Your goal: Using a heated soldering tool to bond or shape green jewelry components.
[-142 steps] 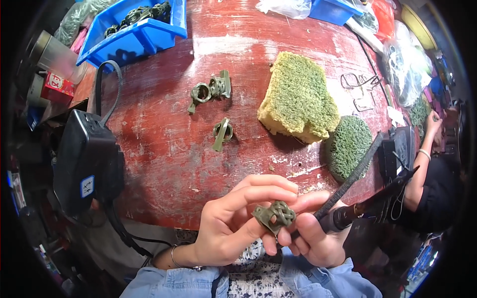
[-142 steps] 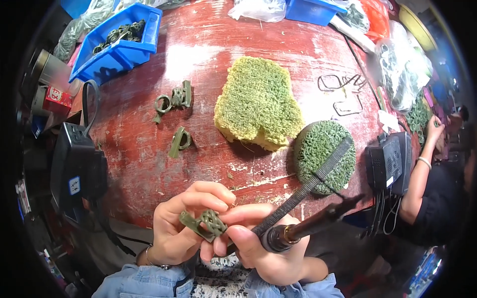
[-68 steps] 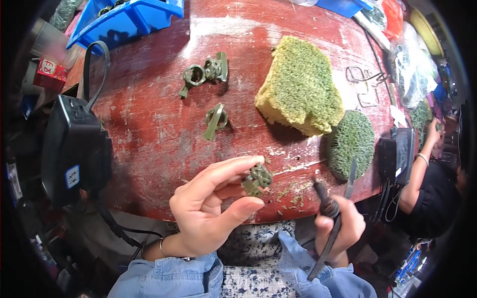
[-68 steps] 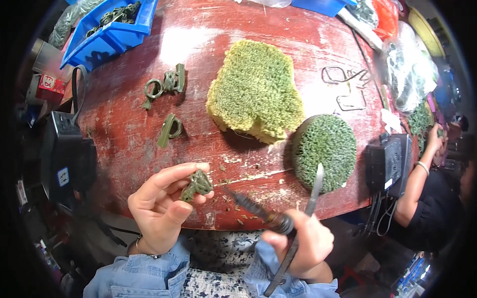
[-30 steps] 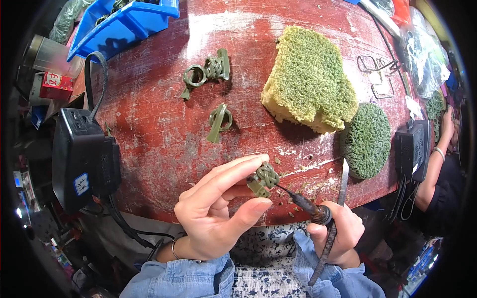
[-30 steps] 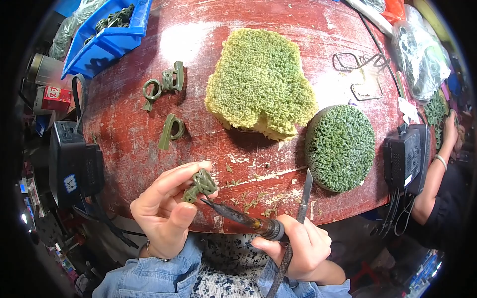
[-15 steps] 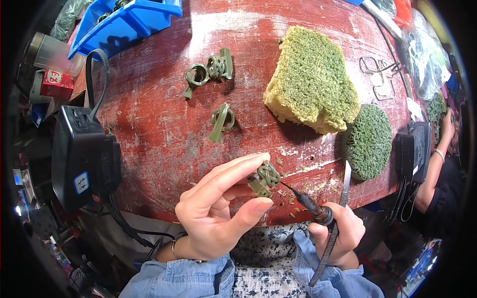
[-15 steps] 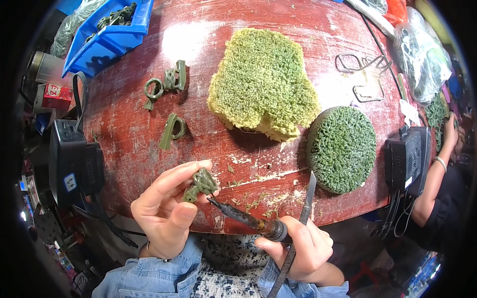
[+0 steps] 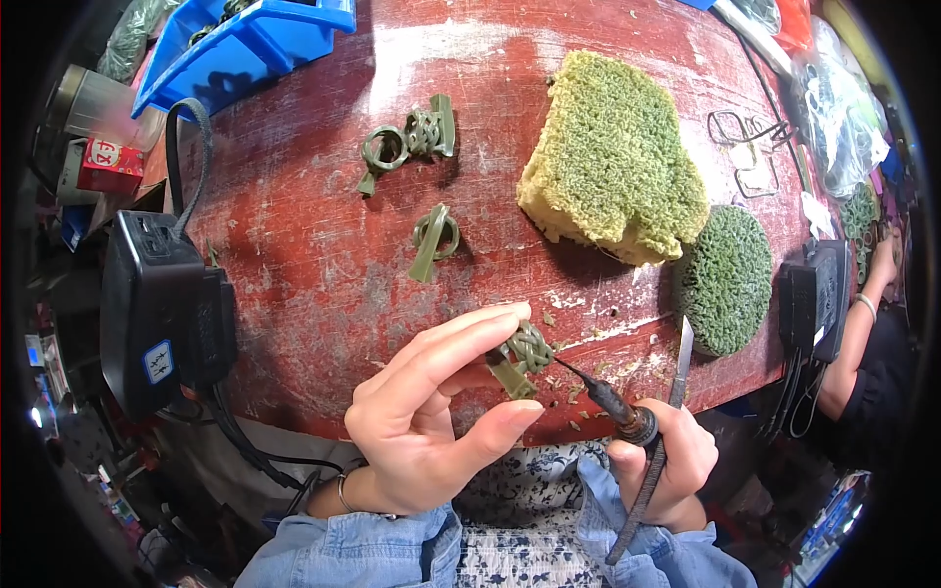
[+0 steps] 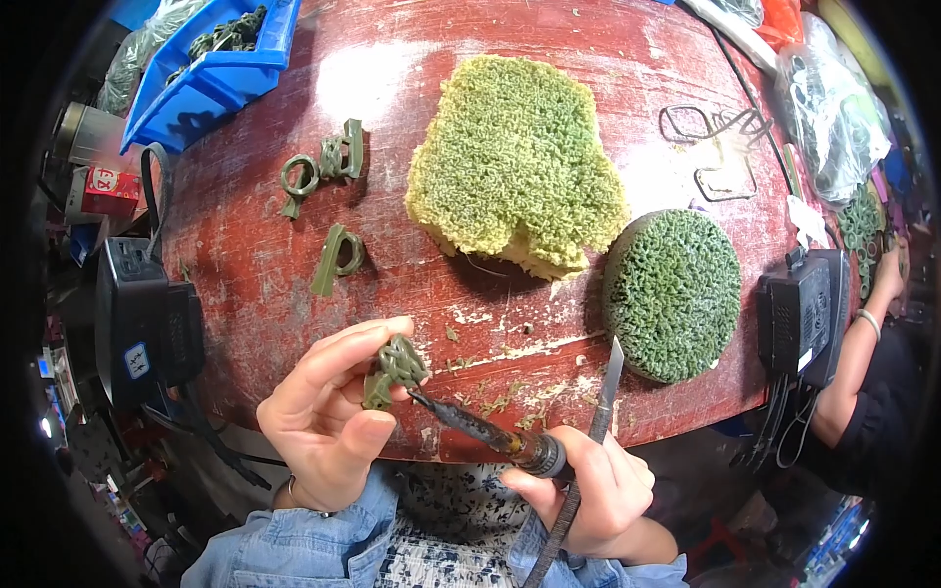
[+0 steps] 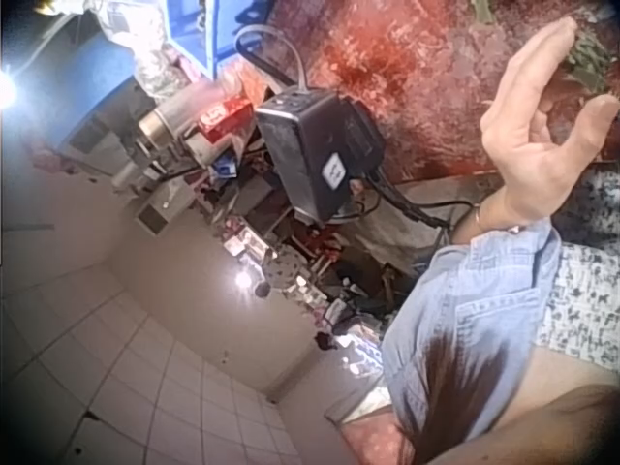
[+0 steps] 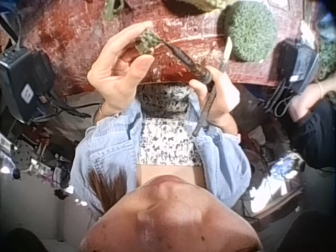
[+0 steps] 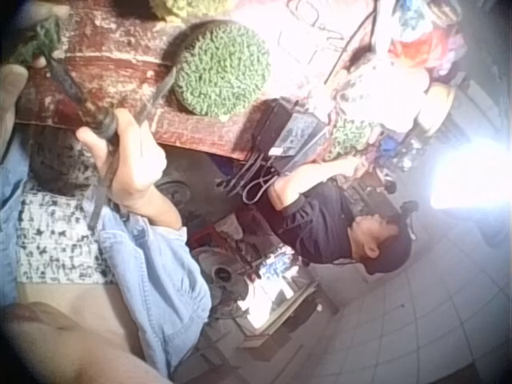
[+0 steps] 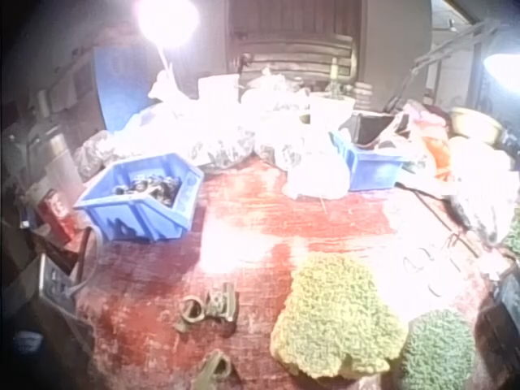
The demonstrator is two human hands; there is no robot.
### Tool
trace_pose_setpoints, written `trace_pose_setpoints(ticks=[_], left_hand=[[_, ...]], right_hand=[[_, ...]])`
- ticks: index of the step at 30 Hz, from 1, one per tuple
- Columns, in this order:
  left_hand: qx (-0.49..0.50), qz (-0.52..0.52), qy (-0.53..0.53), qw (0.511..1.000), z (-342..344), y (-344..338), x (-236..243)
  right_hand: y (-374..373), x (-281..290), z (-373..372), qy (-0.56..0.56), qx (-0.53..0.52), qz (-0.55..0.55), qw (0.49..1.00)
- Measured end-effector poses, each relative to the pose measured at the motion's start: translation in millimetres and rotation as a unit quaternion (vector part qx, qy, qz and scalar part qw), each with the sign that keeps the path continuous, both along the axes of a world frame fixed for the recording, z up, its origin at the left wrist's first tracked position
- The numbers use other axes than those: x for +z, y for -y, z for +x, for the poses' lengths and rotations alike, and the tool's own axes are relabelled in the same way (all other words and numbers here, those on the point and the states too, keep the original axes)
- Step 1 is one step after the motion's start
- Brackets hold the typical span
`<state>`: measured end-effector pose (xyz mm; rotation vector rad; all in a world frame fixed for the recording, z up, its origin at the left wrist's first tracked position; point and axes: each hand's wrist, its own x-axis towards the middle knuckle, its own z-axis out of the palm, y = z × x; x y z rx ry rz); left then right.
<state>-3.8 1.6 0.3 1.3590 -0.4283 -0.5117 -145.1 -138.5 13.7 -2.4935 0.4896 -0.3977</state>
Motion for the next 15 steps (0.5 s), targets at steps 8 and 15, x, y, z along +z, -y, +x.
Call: trace_pose_setpoints(ticks=[8,15], left_hand=[[0.004,-0.019,-0.037,0.999,-1.2,0.6,-1.1],[0.046,0.051,-0.049,0.996,-5.1,8.0,6.2]], right_hand=[[1.9,0.2,-4.0,0.005,0.011,0.027,1.000],[4.1,1.1,-4.9,-0.007,0.032,0.031,0.999]])
